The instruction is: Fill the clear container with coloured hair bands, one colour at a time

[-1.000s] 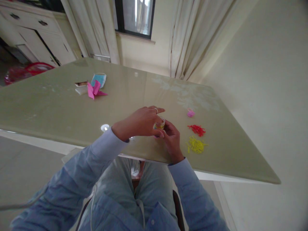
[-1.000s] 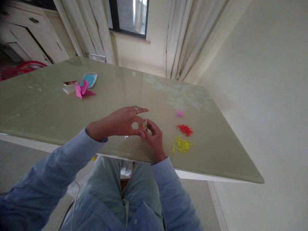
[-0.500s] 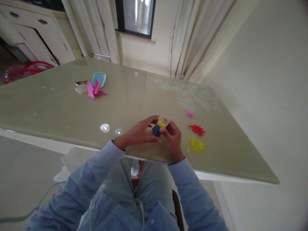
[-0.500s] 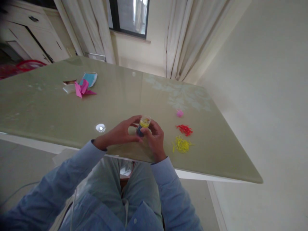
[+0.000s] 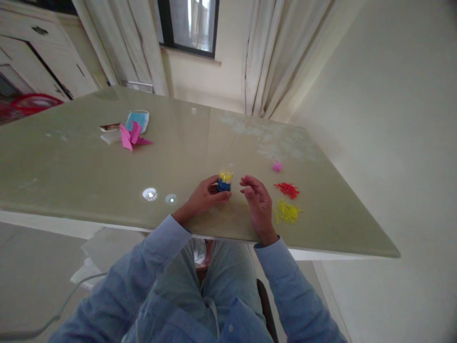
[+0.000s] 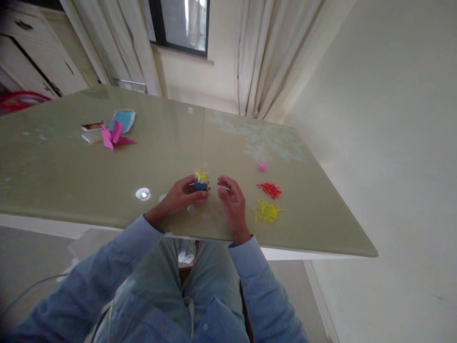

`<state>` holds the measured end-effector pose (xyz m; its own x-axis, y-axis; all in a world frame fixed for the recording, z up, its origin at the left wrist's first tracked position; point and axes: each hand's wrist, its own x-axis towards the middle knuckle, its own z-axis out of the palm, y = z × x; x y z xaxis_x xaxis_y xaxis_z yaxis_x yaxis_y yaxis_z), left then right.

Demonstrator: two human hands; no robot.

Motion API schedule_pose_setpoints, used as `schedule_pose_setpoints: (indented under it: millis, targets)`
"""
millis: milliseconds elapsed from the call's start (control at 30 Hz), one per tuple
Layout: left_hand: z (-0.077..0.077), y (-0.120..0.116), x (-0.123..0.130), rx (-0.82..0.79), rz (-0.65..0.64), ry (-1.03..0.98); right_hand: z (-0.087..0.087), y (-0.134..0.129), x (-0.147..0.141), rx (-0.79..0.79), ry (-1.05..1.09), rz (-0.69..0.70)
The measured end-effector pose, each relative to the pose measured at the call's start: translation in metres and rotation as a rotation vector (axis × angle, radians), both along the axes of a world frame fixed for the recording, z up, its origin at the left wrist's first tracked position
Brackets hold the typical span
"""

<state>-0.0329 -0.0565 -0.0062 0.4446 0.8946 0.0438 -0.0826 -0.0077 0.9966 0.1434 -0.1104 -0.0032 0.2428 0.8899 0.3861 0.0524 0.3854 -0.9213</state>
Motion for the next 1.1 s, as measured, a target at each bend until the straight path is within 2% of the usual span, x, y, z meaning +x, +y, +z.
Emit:
schedule_pose_setpoints:
  millis: [133, 233, 367, 500, 633, 833, 967, 1100]
  targets:
    - [-0.001, 0.001, -0.001, -0.077, 0.026, -0.045, 0.015, -0.023, 0.029, -0.006, -0.069, -0.028]
    - [0.001, 0.001, -0.002, -0.104, 0.037, -0.067, 0.03, -0.041, 0.064, -0.05, -0.169, -0.054]
    - [0.005, 0.0, -0.003, -0.111, 0.048, -0.091, 0.045, -0.059, 0.116, -0.124, -0.342, -0.161]
    - [0.009, -0.002, -0.003, -0.078, 0.065, -0.076, 0.047, -0.066, 0.163, -0.232, -0.571, -0.191]
    - [0.012, -0.005, -0.003, -0.086, 0.093, -0.108, 0.042, -0.07, 0.197, -0.29, -0.77, -0.206]
    - [0.007, -0.004, -0.004, -0.092, 0.102, -0.09, 0.038, -0.071, 0.214, -0.286, -0.949, -0.205]
    - [0.005, -0.004, -0.005, -0.104, 0.106, -0.078, 0.031, -0.066, 0.207, -0.329, -1.031, -0.088]
    - [0.007, -0.004, -0.004, -0.079, 0.148, -0.069, 0.027, -0.059, 0.196, -0.428, -1.103, -0.038]
